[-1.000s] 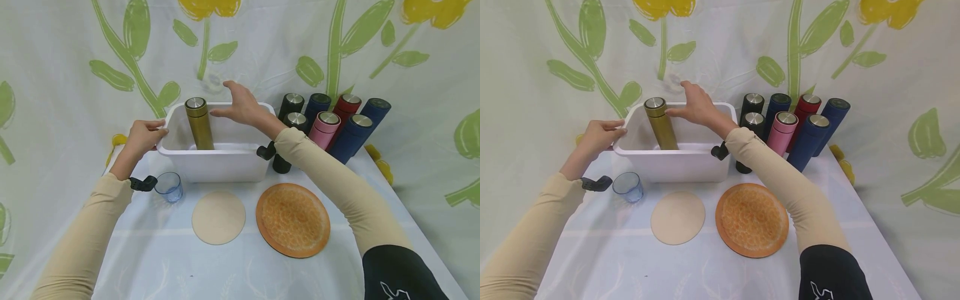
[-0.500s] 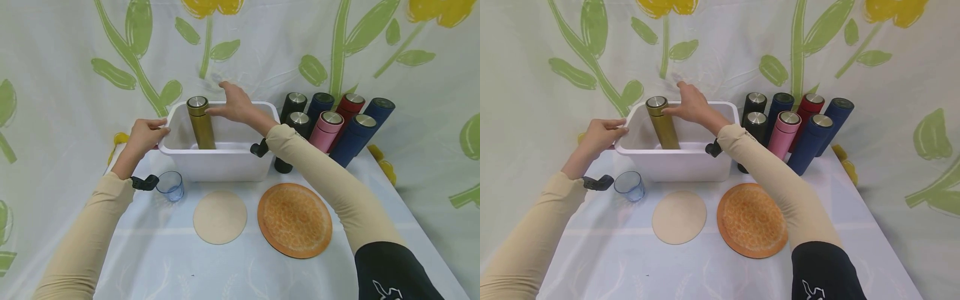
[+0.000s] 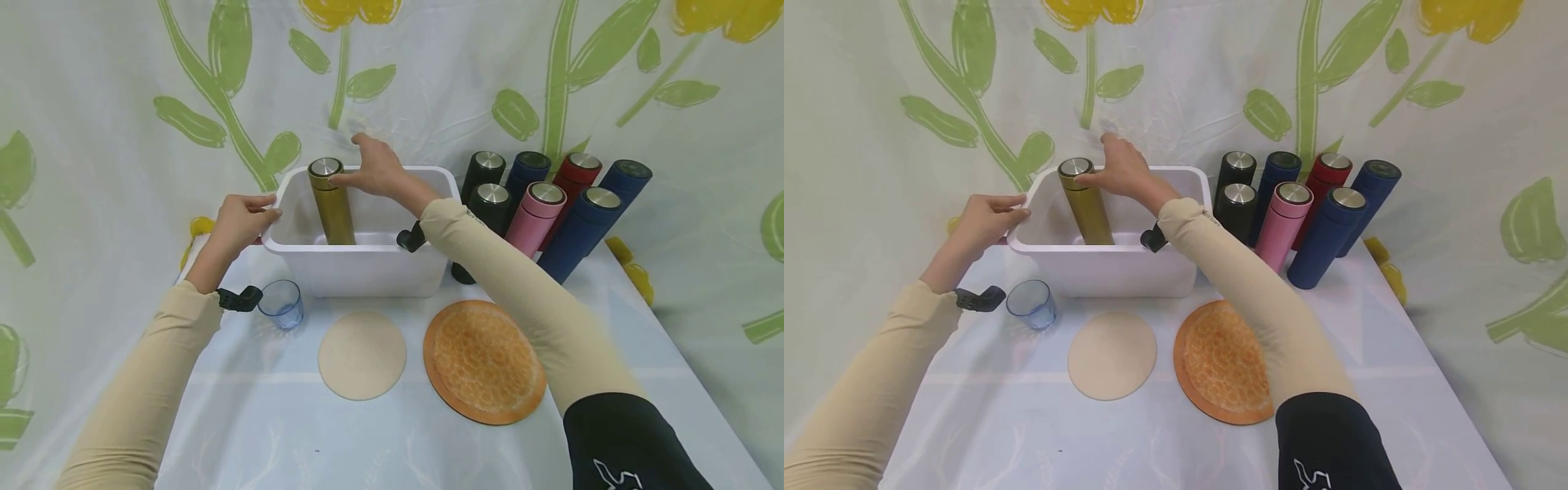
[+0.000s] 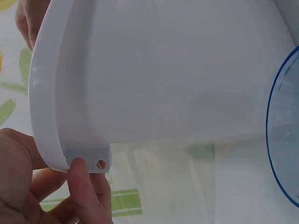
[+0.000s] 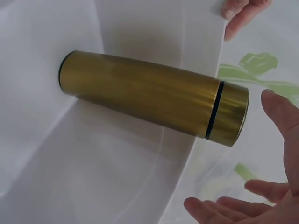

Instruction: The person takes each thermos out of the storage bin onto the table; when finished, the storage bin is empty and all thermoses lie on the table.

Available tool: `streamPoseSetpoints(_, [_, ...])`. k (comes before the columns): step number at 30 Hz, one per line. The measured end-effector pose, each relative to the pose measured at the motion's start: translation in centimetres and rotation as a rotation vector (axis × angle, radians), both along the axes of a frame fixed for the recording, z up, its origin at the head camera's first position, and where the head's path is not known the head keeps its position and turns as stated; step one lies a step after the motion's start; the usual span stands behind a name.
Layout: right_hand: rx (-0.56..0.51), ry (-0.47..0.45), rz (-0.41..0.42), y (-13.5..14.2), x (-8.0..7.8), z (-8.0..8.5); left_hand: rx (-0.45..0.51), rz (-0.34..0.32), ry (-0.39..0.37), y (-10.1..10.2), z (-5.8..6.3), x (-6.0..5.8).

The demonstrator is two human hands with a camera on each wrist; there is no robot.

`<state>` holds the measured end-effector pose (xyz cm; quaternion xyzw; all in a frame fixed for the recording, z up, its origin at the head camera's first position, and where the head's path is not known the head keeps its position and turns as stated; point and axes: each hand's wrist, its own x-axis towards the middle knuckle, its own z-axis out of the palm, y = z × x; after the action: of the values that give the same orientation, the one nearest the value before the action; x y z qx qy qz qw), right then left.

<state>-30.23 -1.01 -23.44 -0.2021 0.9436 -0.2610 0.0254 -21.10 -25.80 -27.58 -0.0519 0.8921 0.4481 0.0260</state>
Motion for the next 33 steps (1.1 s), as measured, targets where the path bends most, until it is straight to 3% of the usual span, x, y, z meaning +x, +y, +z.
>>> streamPoseSetpoints(21, [-0.089, -0.049, 0.025, -2.4, -1.8, -1.1, 0.015, 0.008, 0.008, -0.1, -0.3, 0.0])
streamPoseSetpoints(33, [-0.057, -0.051, 0.059, -3.6, -2.7, -1.6, 0.01, 0.018, 0.0, -0.1, -0.4, -0.3])
